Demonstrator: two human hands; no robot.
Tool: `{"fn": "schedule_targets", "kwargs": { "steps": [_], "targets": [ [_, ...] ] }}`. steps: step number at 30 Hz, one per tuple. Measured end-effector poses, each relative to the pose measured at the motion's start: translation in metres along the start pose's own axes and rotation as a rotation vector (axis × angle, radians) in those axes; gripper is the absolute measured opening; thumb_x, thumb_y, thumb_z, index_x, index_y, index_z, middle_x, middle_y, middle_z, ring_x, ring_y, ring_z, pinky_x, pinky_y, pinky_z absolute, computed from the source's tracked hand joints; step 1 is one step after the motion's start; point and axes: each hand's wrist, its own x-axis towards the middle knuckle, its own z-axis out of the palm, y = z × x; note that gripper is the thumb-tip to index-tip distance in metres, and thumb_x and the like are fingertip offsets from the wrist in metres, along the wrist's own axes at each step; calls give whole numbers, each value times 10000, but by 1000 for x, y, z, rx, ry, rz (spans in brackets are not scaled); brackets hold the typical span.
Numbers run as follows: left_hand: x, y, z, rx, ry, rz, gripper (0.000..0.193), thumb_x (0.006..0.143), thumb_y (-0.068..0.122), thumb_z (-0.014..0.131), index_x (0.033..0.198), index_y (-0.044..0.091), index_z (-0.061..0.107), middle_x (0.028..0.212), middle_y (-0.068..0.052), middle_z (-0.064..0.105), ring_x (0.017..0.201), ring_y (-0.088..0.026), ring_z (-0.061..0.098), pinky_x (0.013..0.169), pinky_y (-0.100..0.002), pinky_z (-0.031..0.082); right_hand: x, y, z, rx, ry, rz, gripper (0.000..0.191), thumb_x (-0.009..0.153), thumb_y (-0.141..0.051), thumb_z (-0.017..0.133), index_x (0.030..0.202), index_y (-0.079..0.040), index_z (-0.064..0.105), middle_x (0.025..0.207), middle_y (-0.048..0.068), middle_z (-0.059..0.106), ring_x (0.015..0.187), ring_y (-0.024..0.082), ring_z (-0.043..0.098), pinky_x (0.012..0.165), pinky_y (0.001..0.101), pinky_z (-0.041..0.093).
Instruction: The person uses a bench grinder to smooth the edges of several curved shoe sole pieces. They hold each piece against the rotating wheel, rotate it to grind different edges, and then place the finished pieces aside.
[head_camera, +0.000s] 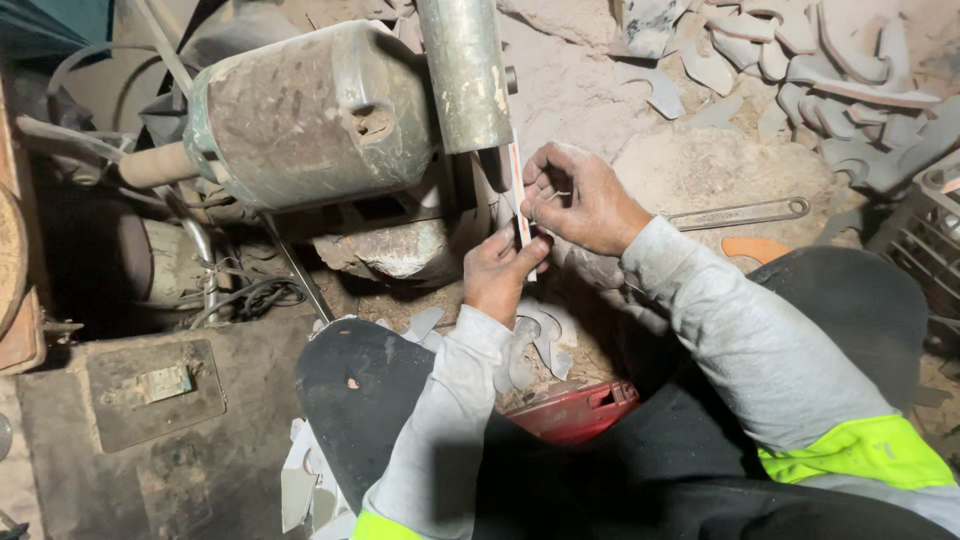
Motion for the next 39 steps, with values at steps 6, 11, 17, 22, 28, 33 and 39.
{"fn": "schedule_targets", "kwargs": {
  "steps": [6,11,17,22,28,33,39],
  "targets": [
    [-35,-17,5,188,96,62,563,812,73,844,1315,-71,638,1153,-120,709,945,-164,696,815,-297,595,-21,-2,-5,-248,-160,-69,310,825,-105,759,1091,-22,623,897,13,633,838,93,585,758,276,526],
    [-42,-5,3,1023,286,519,650,691,97,925,1263,-52,656,1182,-220,735,1058,-297,712,934,-378,569,-16,-8,-30,-342,-438,114,317,797,-136,761,1091,-24,718,890,10,724,842,110,627,800,290,532],
    [1,3,1,312,74,69,704,760,32,848,1394,-55,555,1178,-158,737,1010,-185,701,883,-302,588,-6,-7,-21,-299,-57,-64,338,850,-133,805,1071,6,589,914,63,600,867,126,553,778,301,512],
    [24,1,-10,-26,-73,24,606,853,-26,779,1425,-80,584,1251,-128,713,1105,-175,666,922,-289,553,13,-6,-3,-16,28,-111,336,864,-142,756,1113,-21,564,954,7,644,871,80,620,810,274,574],
    [-2,2,2,343,114,157,639,751,-5,812,1354,-11,603,1283,-122,675,1119,-214,683,945,-323,584,0,-23,-19,-362,-133,-36,335,835,-141,808,1057,-17,591,850,23,626,771,105,568,719,287,514],
    [-9,18,1,928,220,407,628,702,40,908,1283,-24,678,1176,-162,717,1067,-248,678,927,-367,559,-8,-31,-36,-237,-261,112,361,787,-94,761,1121,-59,629,846,-13,636,773,86,550,716,261,496],
    [14,4,-4,94,-67,97,702,787,-46,795,1449,-35,564,1231,-72,695,1085,-166,657,938,-299,558,0,-16,-9,-92,-16,-41,277,859,-85,747,1046,-26,552,890,-5,561,816,87,543,750,274,513]
  ]
}}
